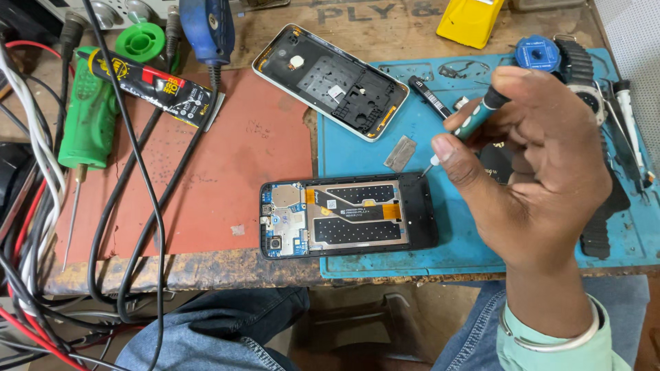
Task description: The person uses a blue plastic pry tool and a green screwdriver to remove screws and pry open the back cover of a disassembled smartphone. The person then uses tweezers to lift and remove the back cover from the phone chassis.
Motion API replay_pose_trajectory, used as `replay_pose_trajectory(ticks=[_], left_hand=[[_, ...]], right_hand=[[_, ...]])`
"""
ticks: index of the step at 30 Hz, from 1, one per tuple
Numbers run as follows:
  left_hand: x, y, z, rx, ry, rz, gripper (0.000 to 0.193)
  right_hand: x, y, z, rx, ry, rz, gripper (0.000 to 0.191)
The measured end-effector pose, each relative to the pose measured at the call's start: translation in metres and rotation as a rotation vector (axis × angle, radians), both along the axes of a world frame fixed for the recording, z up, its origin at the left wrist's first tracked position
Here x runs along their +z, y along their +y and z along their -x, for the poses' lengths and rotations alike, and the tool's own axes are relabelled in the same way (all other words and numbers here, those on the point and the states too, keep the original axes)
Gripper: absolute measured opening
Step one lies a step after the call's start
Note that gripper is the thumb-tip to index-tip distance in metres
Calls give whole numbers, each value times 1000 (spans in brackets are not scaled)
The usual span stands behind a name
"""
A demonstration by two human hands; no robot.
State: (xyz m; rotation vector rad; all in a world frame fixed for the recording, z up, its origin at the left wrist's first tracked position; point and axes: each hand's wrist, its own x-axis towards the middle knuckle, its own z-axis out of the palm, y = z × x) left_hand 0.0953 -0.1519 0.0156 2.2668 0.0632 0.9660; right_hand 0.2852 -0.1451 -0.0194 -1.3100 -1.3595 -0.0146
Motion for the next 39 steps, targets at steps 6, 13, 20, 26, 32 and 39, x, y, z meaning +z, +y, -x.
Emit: replay_pose_trajectory(ticks=[6,13,20,26,32,39], left_hand=[[2,2,-4,7,18,-21,64],[3,9,5,18,32,-44,67],[24,27,7,45,66,-81,71],[39,64,12,440,254,-289,73],[-4,123,53,519,411,-272,91],[-8,134,52,373,373,-126,94]], right_hand=[[-2,0,-1,-73,-126,-4,56],[4,2,-4,-103,-173,4,61],[6,6,-2,-47,-145,-32,56],[13,6,12,-71,-42,0,49],[26,5,11,-11,81,22,41],[20,5,12,28,21,2,33]])
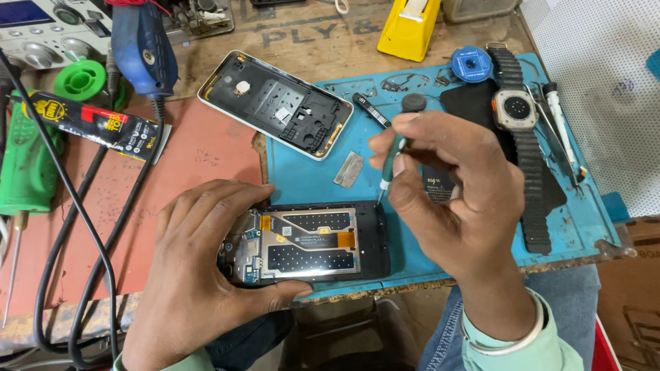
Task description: The person uses a blue plastic pry tool and a green screwdriver to remove screws and pry open the back cover of a disassembled smartphone. The person then uses tweezers to lift and remove the back cover from the phone chassis.
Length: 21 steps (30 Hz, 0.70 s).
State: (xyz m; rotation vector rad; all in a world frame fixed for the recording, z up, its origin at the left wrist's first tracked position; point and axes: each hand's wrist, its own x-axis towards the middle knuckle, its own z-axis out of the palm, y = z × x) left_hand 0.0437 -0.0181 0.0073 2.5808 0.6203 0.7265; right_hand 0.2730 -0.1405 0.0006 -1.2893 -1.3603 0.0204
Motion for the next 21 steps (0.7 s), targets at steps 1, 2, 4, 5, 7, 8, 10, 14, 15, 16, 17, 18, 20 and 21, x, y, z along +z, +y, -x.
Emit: replay_pose_trajectory(ticks=[1,2,4,5,7,8,10,14,15,16,17,18,20,21], left_hand=[[-1,0,0,1,-3,-1,93],[-1,-1,1,11,2,14,91],[-2,-1,2,32,5,39,88],[-2,-1,2,41,8,48,87],[-1,-2,1,61,13,66,85],[0,-2,0,62,13,74,84],[2,-3,-1,66,16,92,83],[2,-7,0,80,-19,77,83],[2,-7,1,74,-21,63,83],[1,-7,2,67,-24,50,83],[0,-7,3,64,-21,46,83],[0,-7,4,64,-17,42,83],[-1,-6,4,55,-24,27,83],[-2,-7,3,48,-32,20,83]], right_hand=[[-1,0,1,9,-7,-8,37],[-2,-1,1,29,23,-17,41],[-2,0,-1,44,33,-23,46],[-2,0,-3,35,15,-19,47],[-1,1,-5,15,-14,-17,47],[-1,2,-6,7,-22,-18,46],[-1,2,-7,10,-40,-15,47],[0,2,-7,4,-106,2,56],[-1,2,-7,-1,-107,7,58],[-1,2,-7,-7,-108,12,61],[-1,2,-7,-1,-92,18,62],[-1,2,-7,22,-57,21,62],[-1,1,-8,80,25,23,63],[0,0,-8,97,50,33,62]])
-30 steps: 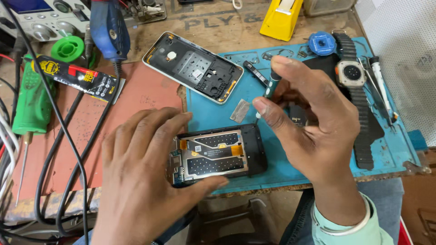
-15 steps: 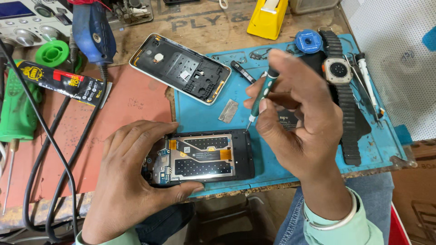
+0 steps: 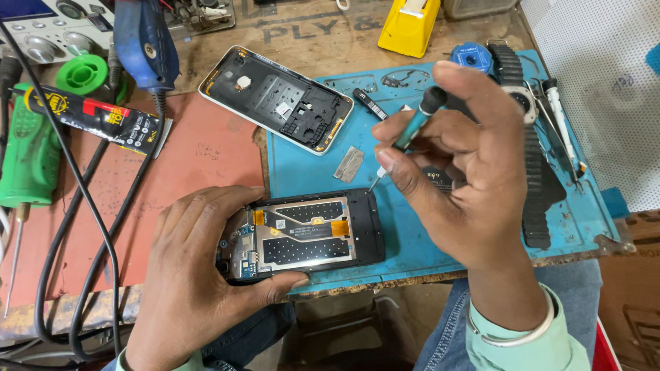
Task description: The person uses a blue plastic pry tool and a green screwdriver to remove screws and pry open the back cover of a disassembled smartphone. The person then uses tweezers to lift and remove the back cover from the phone chassis.
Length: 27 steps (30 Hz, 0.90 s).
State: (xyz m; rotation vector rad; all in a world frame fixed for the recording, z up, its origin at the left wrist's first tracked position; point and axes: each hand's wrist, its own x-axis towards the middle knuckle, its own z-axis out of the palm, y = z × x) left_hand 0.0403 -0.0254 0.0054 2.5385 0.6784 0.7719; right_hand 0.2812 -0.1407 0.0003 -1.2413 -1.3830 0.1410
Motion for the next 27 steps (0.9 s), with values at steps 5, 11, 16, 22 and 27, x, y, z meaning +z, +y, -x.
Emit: replay_pose_trajectory(ticks=[5,11,16,22,27], left_hand=[[-1,-1,1,6,3,-12,83],[-1,-1,3,0,19,-24,81],[1,-2,2,0,18,-27,80],[0,-2,2,11,22,-22,81],[-3,-1,5,16,30,7,82]], right_hand=[[4,-3,-4,10,-55,13,63],[7,-3,-10,1,-56,29,62],[6,-3,-5,0,-5,32,62],[9,-1,-2,-14,-21,31,57],[7,-1,4,-28,-237,-21,61]])
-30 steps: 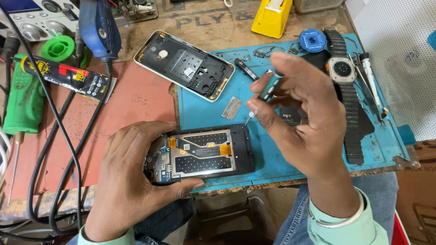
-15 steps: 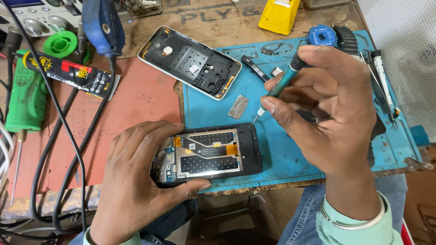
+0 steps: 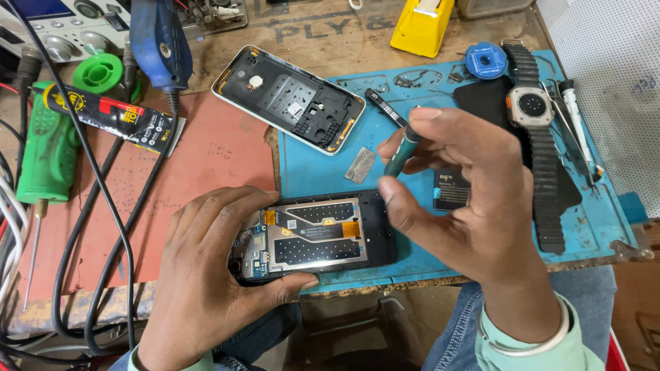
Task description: The person uses a blue plastic pry tool and a green screwdriver to remove screws and pry open the back cover of a disassembled smartphone. The person then uses tweezers to lift and remove the back cover from the phone chassis.
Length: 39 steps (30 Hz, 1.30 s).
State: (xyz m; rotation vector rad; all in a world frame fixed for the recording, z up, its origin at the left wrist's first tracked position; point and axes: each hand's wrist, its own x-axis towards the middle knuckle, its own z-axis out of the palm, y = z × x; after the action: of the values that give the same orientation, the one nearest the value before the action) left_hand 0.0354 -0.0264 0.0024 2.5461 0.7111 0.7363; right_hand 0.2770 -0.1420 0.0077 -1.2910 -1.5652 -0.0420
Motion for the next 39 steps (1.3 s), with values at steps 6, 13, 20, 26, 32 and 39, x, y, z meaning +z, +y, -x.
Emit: replay_pose_trajectory(ticks=[6,13,20,26,32,39], left_hand=[[-5,6,14,-34,-3,22,83],[-12,6,20,-60,-57,46,81],[-12,13,33,-12,-11,55,85],[-21,16,53,104,-97,505,97],[-30,33,73,71,-163,333,109],[-28,35,71,141,92,25,115]], right_hand=[[-12,4,8,-78,-1,-7,56],[-11,2,6,-50,111,-17,56],[-10,8,14,-32,4,-64,63],[-9,8,20,6,-35,-60,62],[-10,9,21,19,2,-89,62],[-5,14,24,-14,40,-63,56]])
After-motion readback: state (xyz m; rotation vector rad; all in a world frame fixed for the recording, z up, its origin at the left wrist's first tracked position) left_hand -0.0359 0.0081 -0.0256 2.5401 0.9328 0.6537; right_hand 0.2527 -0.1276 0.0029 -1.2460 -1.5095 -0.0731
